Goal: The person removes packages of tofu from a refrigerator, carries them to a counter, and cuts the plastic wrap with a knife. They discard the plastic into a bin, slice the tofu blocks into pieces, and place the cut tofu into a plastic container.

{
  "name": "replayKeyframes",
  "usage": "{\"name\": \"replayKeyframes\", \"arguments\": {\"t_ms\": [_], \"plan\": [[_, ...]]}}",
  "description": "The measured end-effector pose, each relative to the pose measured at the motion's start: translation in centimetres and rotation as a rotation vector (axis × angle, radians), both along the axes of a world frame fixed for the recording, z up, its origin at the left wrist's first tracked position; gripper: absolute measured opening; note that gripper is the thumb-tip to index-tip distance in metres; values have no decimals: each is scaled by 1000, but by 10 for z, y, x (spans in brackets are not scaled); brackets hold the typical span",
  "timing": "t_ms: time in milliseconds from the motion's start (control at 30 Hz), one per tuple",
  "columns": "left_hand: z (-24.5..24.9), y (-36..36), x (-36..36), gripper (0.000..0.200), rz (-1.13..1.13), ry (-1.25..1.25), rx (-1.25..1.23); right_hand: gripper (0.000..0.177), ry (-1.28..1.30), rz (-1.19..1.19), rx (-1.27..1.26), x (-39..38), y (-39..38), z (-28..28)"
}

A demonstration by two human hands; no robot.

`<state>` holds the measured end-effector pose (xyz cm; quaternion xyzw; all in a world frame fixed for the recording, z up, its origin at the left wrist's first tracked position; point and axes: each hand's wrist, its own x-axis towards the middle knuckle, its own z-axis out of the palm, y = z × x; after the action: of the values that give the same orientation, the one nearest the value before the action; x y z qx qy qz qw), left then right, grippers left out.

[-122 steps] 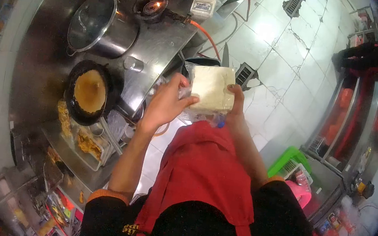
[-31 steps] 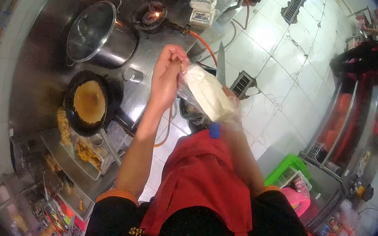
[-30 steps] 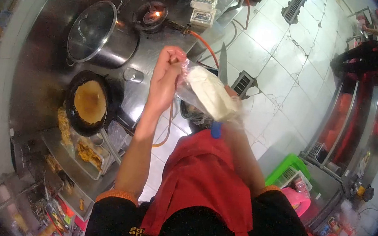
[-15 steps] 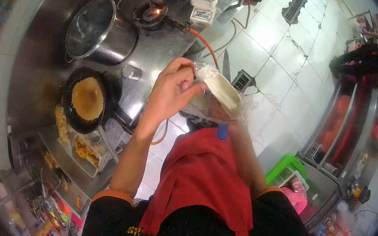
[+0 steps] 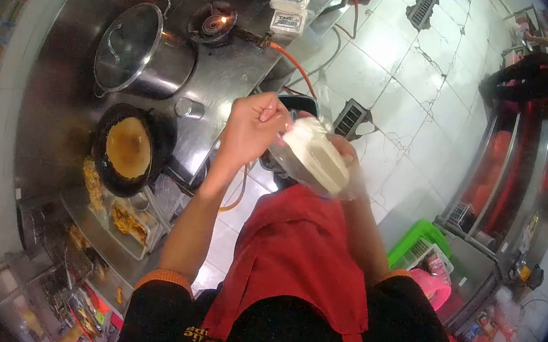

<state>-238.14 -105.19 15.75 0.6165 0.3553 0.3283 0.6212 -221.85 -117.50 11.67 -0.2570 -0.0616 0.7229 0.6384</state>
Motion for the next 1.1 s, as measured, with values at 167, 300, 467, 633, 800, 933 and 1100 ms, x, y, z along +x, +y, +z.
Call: {"name": "replayKeyframes", "arguments": {"t_ms": [167, 300, 467, 633, 800, 933, 1100], "plan": [[-14, 9, 16, 17, -93, -160, -326, 50, -238, 99, -35, 1, -20, -53], [-4, 9, 19, 14, -263, -202, -199, 45, -117, 65, -183, -5, -10, -34], [33, 15, 13, 15, -609, -239, -238, 47, 5, 170, -95, 1, 1, -36], [31, 16, 10, 25, -571, -327, -223, 46, 294, 184, -115, 4, -3, -15], [24, 20, -10, 37, -569, -100, -7, 41, 350, 200, -131, 4, -7, -20], [44, 19, -11, 30, -502, 213, 404, 42, -310, -66, -163, -7, -16, -4], [32, 15, -12, 19, -478, 386, 981, 37, 94, 164, -299, 11, -4, -33]]}}
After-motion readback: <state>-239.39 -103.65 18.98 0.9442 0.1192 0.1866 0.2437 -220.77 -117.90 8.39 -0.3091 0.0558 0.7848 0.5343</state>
